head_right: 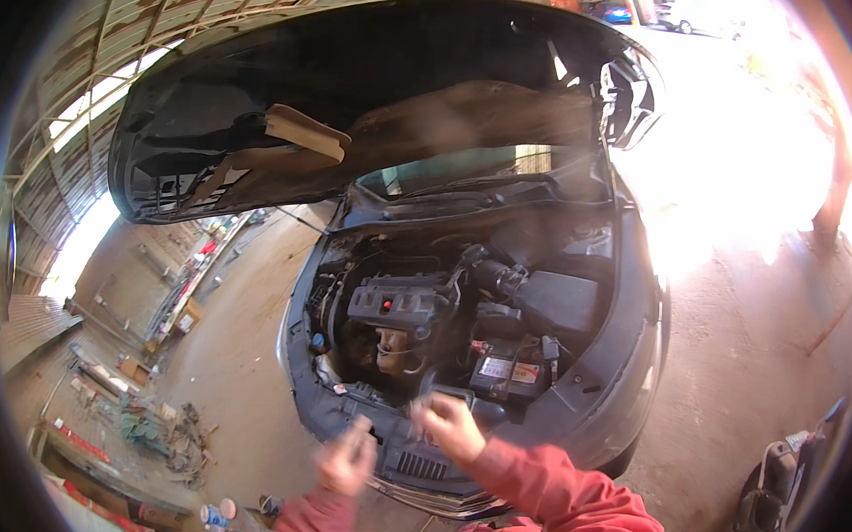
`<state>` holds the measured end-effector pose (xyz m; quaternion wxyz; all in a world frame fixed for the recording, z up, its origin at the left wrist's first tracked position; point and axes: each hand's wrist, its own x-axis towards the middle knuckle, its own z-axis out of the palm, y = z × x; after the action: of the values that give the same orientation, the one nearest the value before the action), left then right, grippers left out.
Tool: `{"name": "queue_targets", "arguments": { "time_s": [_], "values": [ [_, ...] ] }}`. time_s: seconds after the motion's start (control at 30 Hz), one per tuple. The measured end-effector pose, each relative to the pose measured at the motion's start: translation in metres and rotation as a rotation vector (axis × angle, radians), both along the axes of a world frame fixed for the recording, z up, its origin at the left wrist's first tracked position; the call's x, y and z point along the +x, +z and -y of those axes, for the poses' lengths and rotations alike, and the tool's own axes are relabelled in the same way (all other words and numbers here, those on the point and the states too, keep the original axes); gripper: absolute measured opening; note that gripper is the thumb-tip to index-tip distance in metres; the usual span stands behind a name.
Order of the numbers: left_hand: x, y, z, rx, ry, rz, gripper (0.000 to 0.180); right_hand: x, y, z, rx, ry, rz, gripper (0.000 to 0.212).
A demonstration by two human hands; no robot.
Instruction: The person installs a rubber seal strip along the underside edge of a car hood, pressing it into place by hand. They then use a screwdriver to remove a seal strip from a detached hood panel resting on the floor.
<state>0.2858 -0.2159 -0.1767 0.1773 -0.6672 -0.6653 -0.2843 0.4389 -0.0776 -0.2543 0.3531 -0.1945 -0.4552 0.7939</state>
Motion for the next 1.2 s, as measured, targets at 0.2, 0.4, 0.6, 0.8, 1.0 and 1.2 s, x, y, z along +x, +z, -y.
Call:
{"name": "queue_targets", "arguments": {
  "time_s": [0.2,0.4,0.6,0.8,1.0,1.2],
  "values": [
    [-0.101,0.241,-0.044,0.554,0.141,-0.381,0.027,-0.059,0.103,-0.131,0.382,-0.278,-0.370,0.014],
    [-0.127,0.450,-0.086,0.862,0.294,-0.475,0.037,-0.113,0.200,-0.219,0.658,-0.782,-0.385,0.018],
    [-0.145,0.530,-0.153,0.598,-0.047,0.052,0.046,-0.125,0.229,-0.254,0.763,-0.867,-0.323,0.018],
    [-0.214,0.559,-0.150,0.425,-0.227,0.814,0.057,-0.135,0.231,-0.278,0.940,-1.035,-0.344,0.011],
    [-0.240,0.594,-0.129,0.496,-0.097,0.677,0.057,-0.138,0.239,-0.292,1.138,-1.314,-0.354,0.012],
    [-0.236,0.600,-0.123,0.522,-0.038,0.619,0.057,-0.138,0.244,-0.290,1.028,-1.173,-0.415,0.010]
  ]
}}
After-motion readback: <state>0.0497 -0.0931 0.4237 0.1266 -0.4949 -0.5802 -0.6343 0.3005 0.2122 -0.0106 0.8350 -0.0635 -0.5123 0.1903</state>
